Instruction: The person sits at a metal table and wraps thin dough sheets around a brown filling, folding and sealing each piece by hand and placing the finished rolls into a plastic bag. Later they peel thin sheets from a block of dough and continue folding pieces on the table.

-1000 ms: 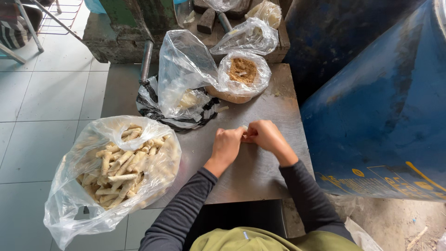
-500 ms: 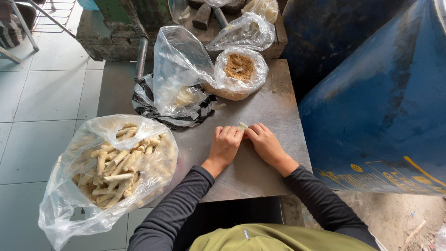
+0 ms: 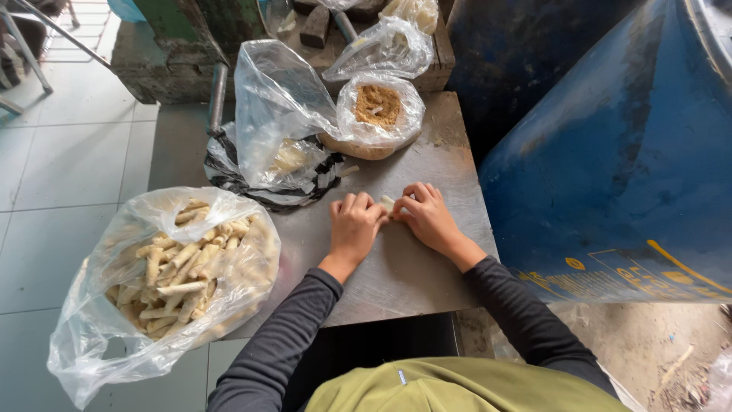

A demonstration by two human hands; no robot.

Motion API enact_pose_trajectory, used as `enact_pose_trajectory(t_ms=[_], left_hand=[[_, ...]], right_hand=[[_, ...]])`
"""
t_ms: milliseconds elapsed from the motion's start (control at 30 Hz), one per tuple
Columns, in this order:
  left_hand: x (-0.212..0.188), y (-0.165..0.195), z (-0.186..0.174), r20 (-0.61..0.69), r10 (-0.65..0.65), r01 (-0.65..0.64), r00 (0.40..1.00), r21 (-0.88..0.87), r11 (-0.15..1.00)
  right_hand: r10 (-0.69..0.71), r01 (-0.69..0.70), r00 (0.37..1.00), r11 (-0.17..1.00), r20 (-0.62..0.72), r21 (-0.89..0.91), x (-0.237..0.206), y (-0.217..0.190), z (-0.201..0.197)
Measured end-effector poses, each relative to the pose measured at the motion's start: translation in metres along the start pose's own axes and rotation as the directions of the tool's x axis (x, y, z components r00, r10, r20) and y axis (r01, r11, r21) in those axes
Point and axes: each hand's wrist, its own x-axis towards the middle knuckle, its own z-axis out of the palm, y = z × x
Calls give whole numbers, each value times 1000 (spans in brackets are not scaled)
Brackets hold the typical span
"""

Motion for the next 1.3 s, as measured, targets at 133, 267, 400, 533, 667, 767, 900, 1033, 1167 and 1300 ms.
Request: enact_pose_trajectory(t_ms=[133,267,400,533,667,767,900,1033,1167,1300], left_hand=[[5,9,4,4,-248,248,969,13,969],[17,11,5,79,-529,534,845,-101,839],[16,12,5,53,-447,450,893,-55,891],[7,12,5,43,-347,348,937,-14,937],[8,19,7,22,-353,352,935,34,935],[0,25,6,67,-437,437,897,14,900],[-4,24,16,38,-524,522,851,62,851],[19,10,37,-87,-457,465,885,177,867],[33,-7,36,-124,-407,420,905,113,900],[16,-5,10,-77,-402,400,913,-38,916]], right_hand=[[75,-80,993,996,-88,-49,2,1,13],[315,-304,945,946,-88,114,11,5,20],[174,-163,977,982,-124,95,10,7,16],[117,-108,990,988,-78,108,2,6,12],[193,-195,969,981,-153,-1,2,-3,21],[346,-348,935,937,-79,-21,-3,-10,24],[434,-434,898,901,-68,11,-3,-11,34],[389,-411,902,907,-187,-91,19,-1,59],[421,-431,891,902,-172,-22,36,15,63],[351,-345,929,936,-117,67,24,20,36]])
